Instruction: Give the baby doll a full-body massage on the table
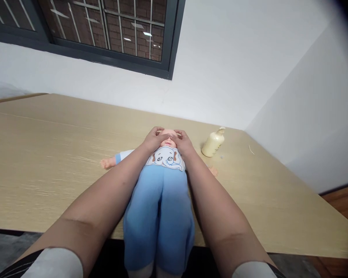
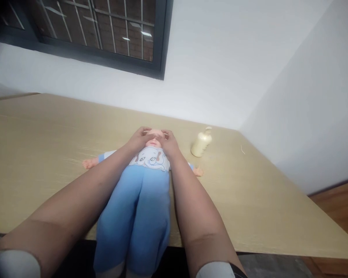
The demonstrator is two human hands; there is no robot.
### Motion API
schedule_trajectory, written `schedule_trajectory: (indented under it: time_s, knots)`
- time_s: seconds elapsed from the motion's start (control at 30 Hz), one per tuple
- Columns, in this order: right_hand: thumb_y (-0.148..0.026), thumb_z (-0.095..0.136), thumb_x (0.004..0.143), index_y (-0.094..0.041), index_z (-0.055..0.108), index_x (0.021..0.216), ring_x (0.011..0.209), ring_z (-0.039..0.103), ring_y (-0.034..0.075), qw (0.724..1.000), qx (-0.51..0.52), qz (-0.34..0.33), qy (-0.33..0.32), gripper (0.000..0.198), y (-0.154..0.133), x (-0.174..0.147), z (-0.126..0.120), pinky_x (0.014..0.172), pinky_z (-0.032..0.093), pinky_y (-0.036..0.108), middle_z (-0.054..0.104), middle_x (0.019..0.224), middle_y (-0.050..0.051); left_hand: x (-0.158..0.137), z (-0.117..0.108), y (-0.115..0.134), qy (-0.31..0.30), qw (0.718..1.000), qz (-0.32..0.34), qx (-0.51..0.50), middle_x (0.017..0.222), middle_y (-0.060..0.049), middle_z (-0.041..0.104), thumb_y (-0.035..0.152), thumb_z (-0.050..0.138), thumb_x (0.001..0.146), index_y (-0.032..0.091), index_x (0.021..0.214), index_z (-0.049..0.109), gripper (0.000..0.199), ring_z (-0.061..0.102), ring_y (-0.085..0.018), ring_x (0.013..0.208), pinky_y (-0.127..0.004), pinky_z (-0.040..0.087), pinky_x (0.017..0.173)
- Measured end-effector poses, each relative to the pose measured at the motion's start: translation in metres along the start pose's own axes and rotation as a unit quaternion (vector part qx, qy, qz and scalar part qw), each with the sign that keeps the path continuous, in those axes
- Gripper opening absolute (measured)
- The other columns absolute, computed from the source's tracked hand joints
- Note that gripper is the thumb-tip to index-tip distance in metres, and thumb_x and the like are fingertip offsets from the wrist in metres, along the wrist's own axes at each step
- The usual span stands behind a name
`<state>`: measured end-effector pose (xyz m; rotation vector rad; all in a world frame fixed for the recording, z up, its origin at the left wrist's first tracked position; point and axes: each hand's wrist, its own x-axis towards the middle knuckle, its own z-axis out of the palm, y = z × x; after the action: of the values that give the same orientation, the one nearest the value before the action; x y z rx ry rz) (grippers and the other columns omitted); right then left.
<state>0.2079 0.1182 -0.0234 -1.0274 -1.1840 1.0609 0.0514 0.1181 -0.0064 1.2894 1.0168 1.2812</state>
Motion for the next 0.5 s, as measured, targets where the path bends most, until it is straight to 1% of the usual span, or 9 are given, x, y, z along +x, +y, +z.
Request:
schedule_trajectory:
  time_s: [0.1, 0.17, 0.27, 0.37, 0.43, 0.5]
  knots:
    - [-0.044, 0.078, 0.072, -0.027, 0.060, 0.107, 0.085, 0.067, 0.020, 0.999, 0.033, 0.010, -0.004, 0.043, 0.004, 0.002, -0.001, 0.077, 0.057, 0.037, 0.068, 0.098, 0.001, 0.000, 0.002, 0.001, 0.014, 0.999, -0.018, -0.028, 0.103, -0.007, 0.069, 0.025, 0.078, 0.071, 0.020, 0.110, 0.062, 0.043, 0.066, -0.020, 0.086, -0.030, 0.051, 0.074]
    - [-0.041, 0.076, 0.073, -0.027, 0.061, 0.109, 0.086, 0.068, 0.021, 0.998, 0.062, 0.029, -0.016, 0.042, 0.006, 0.003, -0.004, 0.079, 0.058, 0.039, 0.070, 0.099, 0.002, 0.001, 0.001, 0.001, 0.024, 0.998, -0.032, -0.045, 0.096, -0.006, 0.070, 0.023, 0.078, 0.070, 0.020, 0.109, 0.064, 0.041, 0.066, -0.020, 0.083, -0.030, 0.051, 0.072]
    - [-0.033, 0.076, 0.072, -0.028, 0.060, 0.118, 0.092, 0.069, 0.023, 0.992, 0.095, 0.071, -0.038, 0.049, 0.004, 0.000, -0.011, 0.081, 0.059, 0.042, 0.071, 0.102, 0.003, 0.005, -0.001, -0.004, 0.036, 0.995, -0.059, -0.074, 0.088, -0.006, 0.070, 0.022, 0.074, 0.071, 0.020, 0.108, 0.065, 0.037, 0.066, -0.021, 0.080, -0.031, 0.052, 0.069]
    - [-0.023, 0.078, 0.068, -0.029, 0.057, 0.126, 0.095, 0.071, 0.026, 0.981, 0.141, 0.117, -0.063, 0.062, -0.004, -0.007, -0.015, 0.083, 0.059, 0.045, 0.072, 0.102, 0.004, 0.011, -0.005, -0.010, 0.053, 0.988, -0.086, -0.118, 0.089, -0.007, 0.069, 0.020, 0.071, 0.070, 0.019, 0.100, 0.065, 0.030, 0.067, -0.021, 0.077, -0.032, 0.053, 0.067]
    - [-0.020, 0.080, 0.066, -0.028, 0.058, 0.123, 0.096, 0.071, 0.026, 0.973, 0.177, 0.134, -0.058, 0.061, -0.009, -0.011, -0.015, 0.083, 0.060, 0.045, 0.073, 0.102, 0.005, 0.015, -0.007, -0.015, 0.065, 0.983, -0.094, -0.143, 0.089, -0.007, 0.069, 0.019, 0.071, 0.069, 0.019, 0.093, 0.065, 0.025, 0.066, -0.020, 0.074, -0.031, 0.054, 0.065]
    - [-0.023, 0.081, 0.067, -0.026, 0.062, 0.111, 0.095, 0.070, 0.024, 0.972, 0.198, 0.126, -0.030, 0.048, -0.009, -0.011, -0.013, 0.081, 0.060, 0.042, 0.073, 0.099, 0.004, 0.018, -0.009, -0.019, 0.082, 0.978, -0.099, -0.163, 0.086, -0.007, 0.068, 0.019, 0.069, 0.068, 0.019, 0.086, 0.063, 0.019, 0.065, -0.019, 0.069, -0.031, 0.053, 0.061]
